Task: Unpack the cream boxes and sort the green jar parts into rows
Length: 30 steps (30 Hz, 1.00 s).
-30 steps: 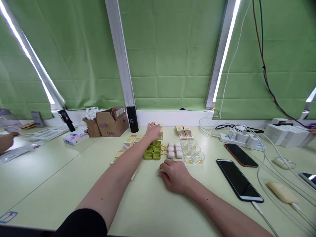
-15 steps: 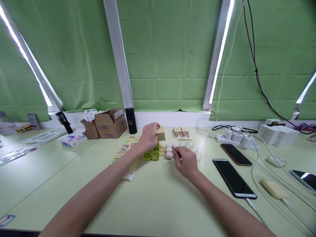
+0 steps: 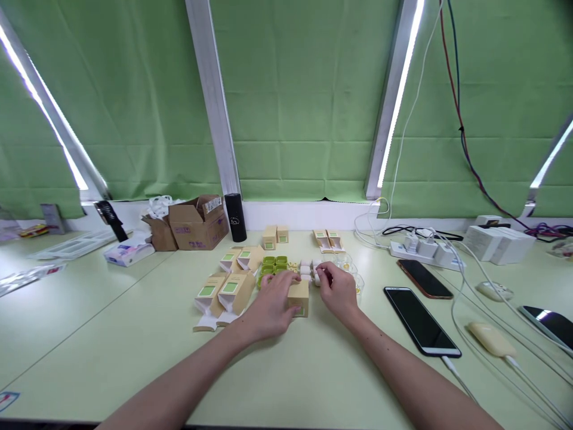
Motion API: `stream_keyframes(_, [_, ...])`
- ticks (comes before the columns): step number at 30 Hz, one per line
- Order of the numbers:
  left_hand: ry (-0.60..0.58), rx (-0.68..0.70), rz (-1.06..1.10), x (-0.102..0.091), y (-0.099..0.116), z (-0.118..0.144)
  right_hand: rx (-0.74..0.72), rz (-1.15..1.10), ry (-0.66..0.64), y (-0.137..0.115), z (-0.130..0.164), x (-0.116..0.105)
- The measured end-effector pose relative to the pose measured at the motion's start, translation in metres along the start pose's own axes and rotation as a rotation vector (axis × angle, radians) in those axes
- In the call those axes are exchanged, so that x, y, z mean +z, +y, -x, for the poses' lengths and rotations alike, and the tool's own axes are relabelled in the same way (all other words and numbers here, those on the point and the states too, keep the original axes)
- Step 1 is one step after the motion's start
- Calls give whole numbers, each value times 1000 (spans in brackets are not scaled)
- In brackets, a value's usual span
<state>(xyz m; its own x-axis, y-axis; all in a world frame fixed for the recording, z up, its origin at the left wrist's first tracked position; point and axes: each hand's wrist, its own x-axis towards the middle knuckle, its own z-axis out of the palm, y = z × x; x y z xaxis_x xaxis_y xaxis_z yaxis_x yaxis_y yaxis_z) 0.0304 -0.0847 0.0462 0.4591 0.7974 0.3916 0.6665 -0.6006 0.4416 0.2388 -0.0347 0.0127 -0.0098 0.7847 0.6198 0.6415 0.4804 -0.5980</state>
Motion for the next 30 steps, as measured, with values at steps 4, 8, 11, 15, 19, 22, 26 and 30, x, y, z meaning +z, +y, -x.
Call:
stream_keyframes(4, [63,-29,130,-2,-3,2,-42,-32,-24,-2,5,3])
stream_keyframes(8, [122,-28,252,1,-7,2,-188,-129,-132,-4,9,-3])
stream_keyframes(11, [166,-61,336,4,-10,2,-367,-153,-245,-6,11,-10])
stream_keyframes(15, [205,-111,394,6,-12,0,-467,-49,-348,-9,12,-15])
stream_keyframes(19, [226,-136,369,6,-12,0,-469,-15,-377,-8,11,-13])
stream_keyframes(22, [250,-126,331,6,-11,0,-453,-28,-356,-6,10,-11])
stream_keyframes(26, [266,-137,316,7,-11,-1,-419,-7,-345,-3,9,-11])
stream_keyframes(30, [288,-154,311,10,-13,-1,-427,8,-304,-2,8,-10])
